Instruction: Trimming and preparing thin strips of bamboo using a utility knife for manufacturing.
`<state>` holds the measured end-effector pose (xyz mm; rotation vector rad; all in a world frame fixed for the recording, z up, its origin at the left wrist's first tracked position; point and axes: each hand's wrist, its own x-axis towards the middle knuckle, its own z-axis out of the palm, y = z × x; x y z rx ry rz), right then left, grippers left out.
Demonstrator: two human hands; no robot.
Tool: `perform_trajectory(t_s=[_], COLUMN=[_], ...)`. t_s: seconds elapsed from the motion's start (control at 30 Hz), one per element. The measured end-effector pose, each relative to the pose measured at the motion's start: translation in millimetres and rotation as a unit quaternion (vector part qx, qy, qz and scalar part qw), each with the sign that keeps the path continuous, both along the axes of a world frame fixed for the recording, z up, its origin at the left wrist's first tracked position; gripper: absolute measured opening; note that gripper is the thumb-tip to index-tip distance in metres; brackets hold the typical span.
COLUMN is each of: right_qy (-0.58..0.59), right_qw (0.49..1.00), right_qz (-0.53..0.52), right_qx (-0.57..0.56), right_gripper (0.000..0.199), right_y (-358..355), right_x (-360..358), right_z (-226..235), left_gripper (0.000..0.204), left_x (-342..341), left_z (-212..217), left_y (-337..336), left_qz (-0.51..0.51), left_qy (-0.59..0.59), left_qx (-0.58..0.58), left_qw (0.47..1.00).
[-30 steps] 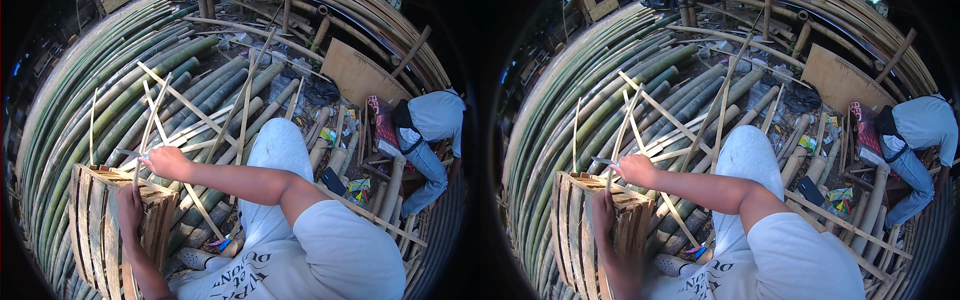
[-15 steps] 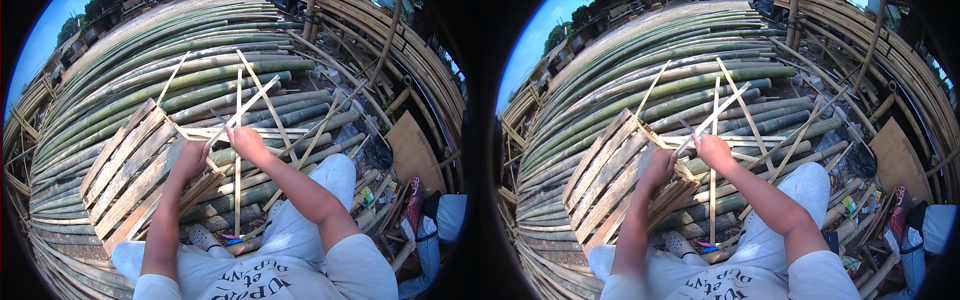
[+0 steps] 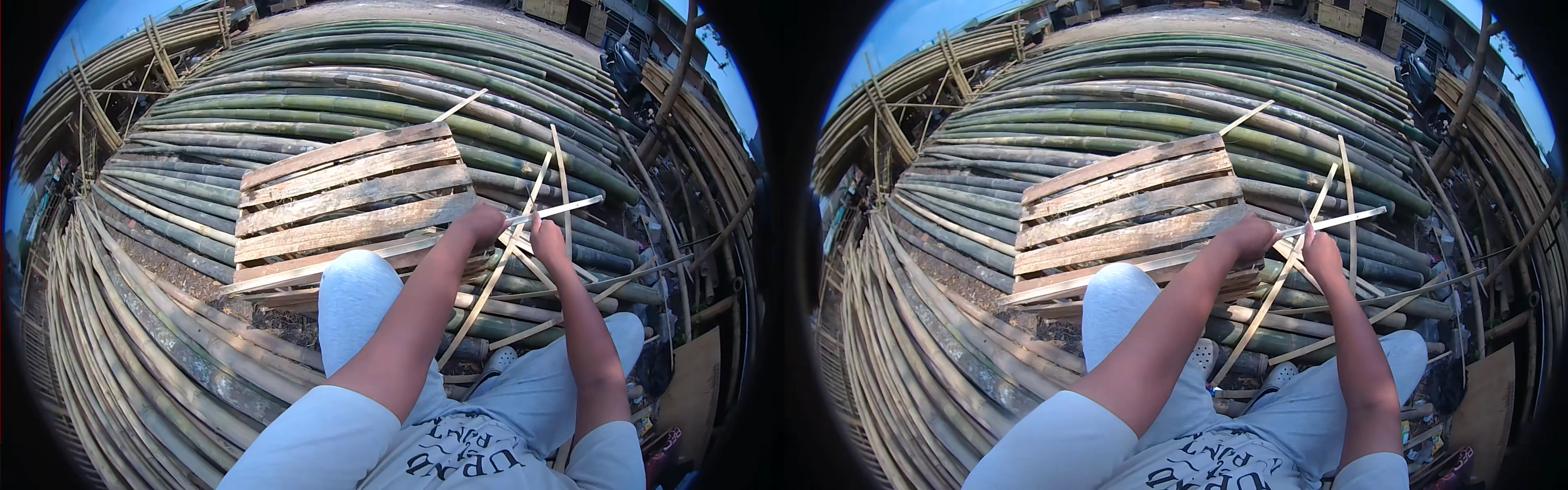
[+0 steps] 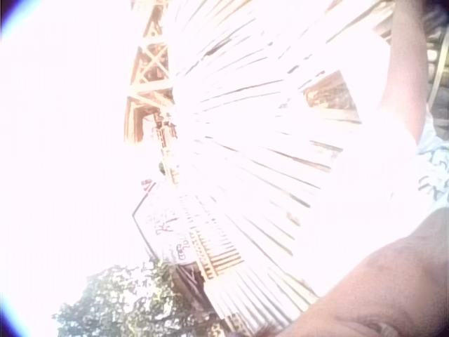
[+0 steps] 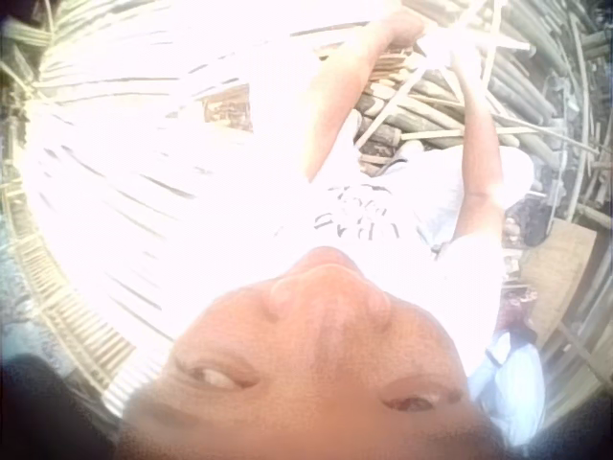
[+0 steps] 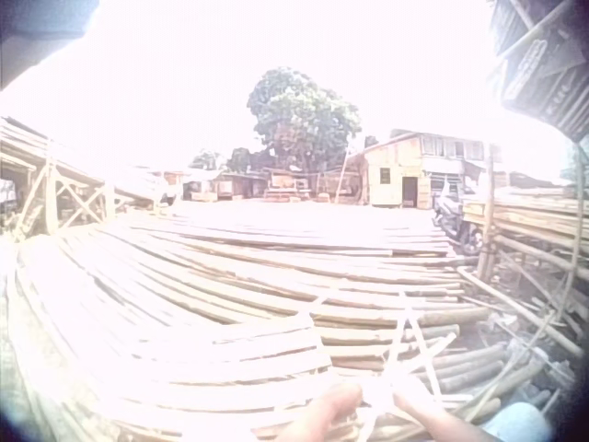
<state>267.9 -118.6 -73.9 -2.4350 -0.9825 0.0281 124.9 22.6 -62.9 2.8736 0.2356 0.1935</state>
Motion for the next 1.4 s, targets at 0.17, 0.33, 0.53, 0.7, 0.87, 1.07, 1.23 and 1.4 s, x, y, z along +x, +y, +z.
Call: perform_trajectory(t_s=[0.17, 0.33, 0.53, 0.7, 0.87, 1.07, 1.23, 1.4], right_qy=[0.004, -0.005, -0.068, -0.083, -0.078, -0.249, -0.169, 0.202], right_qw=[0.999, 0.993, 0.938, 0.906, 0.936, 0.939, 0.971, 0.953], right_qz=[0.002, 0.059, 0.115, 0.13, 0.133, 0.163, 0.142, 0.139], right_qx=[-0.044, -0.098, -0.321, -0.393, -0.316, -0.17, -0.086, 0.18], right_gripper=[0.059, 0.06, 0.054, 0.057, 0.062, 0.057, 0.054, 0.044], right_y=[2.2, 12.2, 30.0, 56.7, 56.8, 49.7, 33.5, 35.4], right_x=[16.8, 41.7, 56.9, -10.0, 18.4, 28.9, 44.3, 48.8], right_z=[-3.4, -12.3, 29.9, 92.6, 102.9, 113.3, 94.7, 40.0], left_gripper=[0.053, 0.032, 0.032, 0.032, 0.029, 0.023, 0.019, 0.008], left_x=[25.4, 31.3, 27.2, 13.5, 16.8, 19.1, 20.1, 7.4], left_z=[-14.1, 24.5, 49.8, 47.9, 59.2, 62.8, 63.4, 74.8], left_y=[2.8, 5.8, -0.7, 14.9, 19.0, 22.7, 16.0, 0.4], left_qz=[0.049, 0.108, 0.01, -0.048, -0.019, 0.031, 0.028, 0.028], left_qy=[0.076, 0.198, 0.156, 0.151, 0.111, 0.011, -0.024, -0.011], left_qx=[-0.022, -0.103, -0.002, 0.07, 0.068, 0.035, 0.049, 0.135], left_qw=[0.996, 0.969, 0.988, 0.985, 0.991, 0.999, 0.998, 0.99])
